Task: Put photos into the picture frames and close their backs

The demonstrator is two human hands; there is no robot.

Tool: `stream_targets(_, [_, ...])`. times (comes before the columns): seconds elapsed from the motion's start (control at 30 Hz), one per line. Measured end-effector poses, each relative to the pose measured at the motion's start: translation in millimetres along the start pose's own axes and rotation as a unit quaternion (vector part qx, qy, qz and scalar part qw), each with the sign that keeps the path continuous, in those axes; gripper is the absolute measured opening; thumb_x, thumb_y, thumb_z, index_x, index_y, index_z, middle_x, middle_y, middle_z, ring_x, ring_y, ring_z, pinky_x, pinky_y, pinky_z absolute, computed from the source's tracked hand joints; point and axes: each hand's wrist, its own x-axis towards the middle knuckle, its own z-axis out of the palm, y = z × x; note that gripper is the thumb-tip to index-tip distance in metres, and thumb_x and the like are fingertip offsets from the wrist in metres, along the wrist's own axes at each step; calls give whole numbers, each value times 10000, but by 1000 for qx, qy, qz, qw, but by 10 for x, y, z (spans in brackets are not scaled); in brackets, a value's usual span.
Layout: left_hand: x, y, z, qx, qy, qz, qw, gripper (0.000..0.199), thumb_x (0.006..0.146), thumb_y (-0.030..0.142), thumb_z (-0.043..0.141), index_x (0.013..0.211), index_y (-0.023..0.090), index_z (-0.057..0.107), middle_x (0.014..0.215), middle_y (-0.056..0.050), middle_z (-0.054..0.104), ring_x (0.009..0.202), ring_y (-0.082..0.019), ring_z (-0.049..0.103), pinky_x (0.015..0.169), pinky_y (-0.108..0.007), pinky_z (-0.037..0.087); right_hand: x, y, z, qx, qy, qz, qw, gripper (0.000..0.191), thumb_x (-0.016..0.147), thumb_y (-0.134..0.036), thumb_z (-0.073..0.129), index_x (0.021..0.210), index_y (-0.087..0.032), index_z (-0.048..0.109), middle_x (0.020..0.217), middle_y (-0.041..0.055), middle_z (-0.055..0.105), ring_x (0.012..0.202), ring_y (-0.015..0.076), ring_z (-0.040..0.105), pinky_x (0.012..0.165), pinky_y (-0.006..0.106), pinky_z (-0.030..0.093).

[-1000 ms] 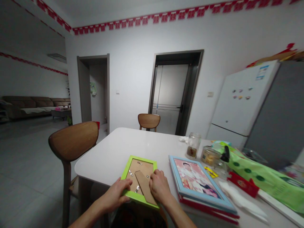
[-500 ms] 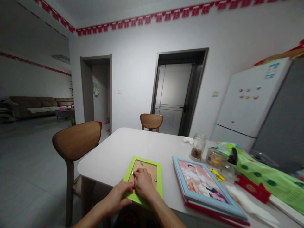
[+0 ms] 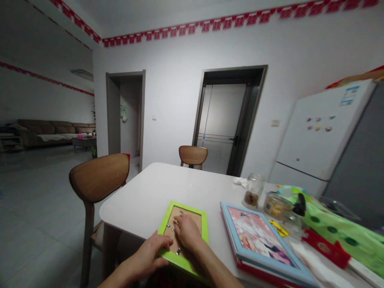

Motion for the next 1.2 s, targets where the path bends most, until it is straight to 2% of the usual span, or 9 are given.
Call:
stream_targets(0.1, [-59,46,-1,-7,-13,-2,1000,272,668,216,577,931,225,508,972,6,564,915,-184,483,920,-325,258,149,153,37,-10,28,82,996,277,767,-288,382,886,-184,609,893,73,636,810,159,548,663,240,341])
stream_targets(0.17, [-82,84,-8,-16,-26,0,1000,303,661,216,596,951,224,509,987,2,567,931,-183,486,943,-325,233,244,241,66,-17,33,123,992,242,745,-294,410,800,-189,621,818,68,651,747,163,565,602,243,340])
stream_targets(0.43, [-100,96,56,-22,-44,-13,999,415,620,172,620,1012,206,488,1058,-26,554,994,-200,475,981,-344,196,426,447,113,-28,44,213,976,197,669,-341,500,709,-176,600,752,94,652,669,177,580,516,248,332])
stream_targets(0.67, [-124,158,33,36,-53,-18,998,452,619,173,619,1043,199,463,1099,-52,536,1027,-221,466,1000,-411,169,358,463,45,9,79,207,975,230,672,-378,495,669,-165,581,711,103,638,669,189,568,552,267,348])
stream_targets(0.83, [66,286,338,98,-81,-15,992,301,771,109,415,1055,189,475,1244,-127,422,1170,-273,336,983,-502,156,232,423,-114,96,105,176,974,402,776,-420,300,583,-170,550,598,60,609,581,149,544,553,253,363])
stream_targets(0.93, [152,307,444,97,-86,-10,992,327,748,94,420,1064,160,478,1274,-153,378,1175,-286,324,980,-473,203,-25,442,-265,166,109,153,968,368,768,-419,306,658,-174,558,623,21,609,570,130,554,531,229,384])
stream_targets(1.03, [172,349,289,74,-56,16,996,413,632,102,518,1040,145,473,1272,-144,381,1165,-278,328,993,-432,203,-375,493,-415,313,153,163,923,325,715,-455,399,729,-174,562,655,13,605,597,142,564,544,240,413])
stream_targets(1.13, [220,505,28,-9,46,37,998,420,606,79,480,1016,169,456,1259,-102,399,1152,-233,343,989,-377,227,-647,445,-499,463,224,225,828,342,646,-470,496,806,-174,554,665,18,596,629,160,565,553,260,433])
stream_targets(1.2, [301,673,-66,-127,120,25,984,322,652,109,451,965,182,458,1177,-82,475,1075,-215,425,936,-350,308,-740,296,-487,546,227,259,764,412,625,-483,527,911,-185,530,773,37,612,691,170,579,567,271,450])
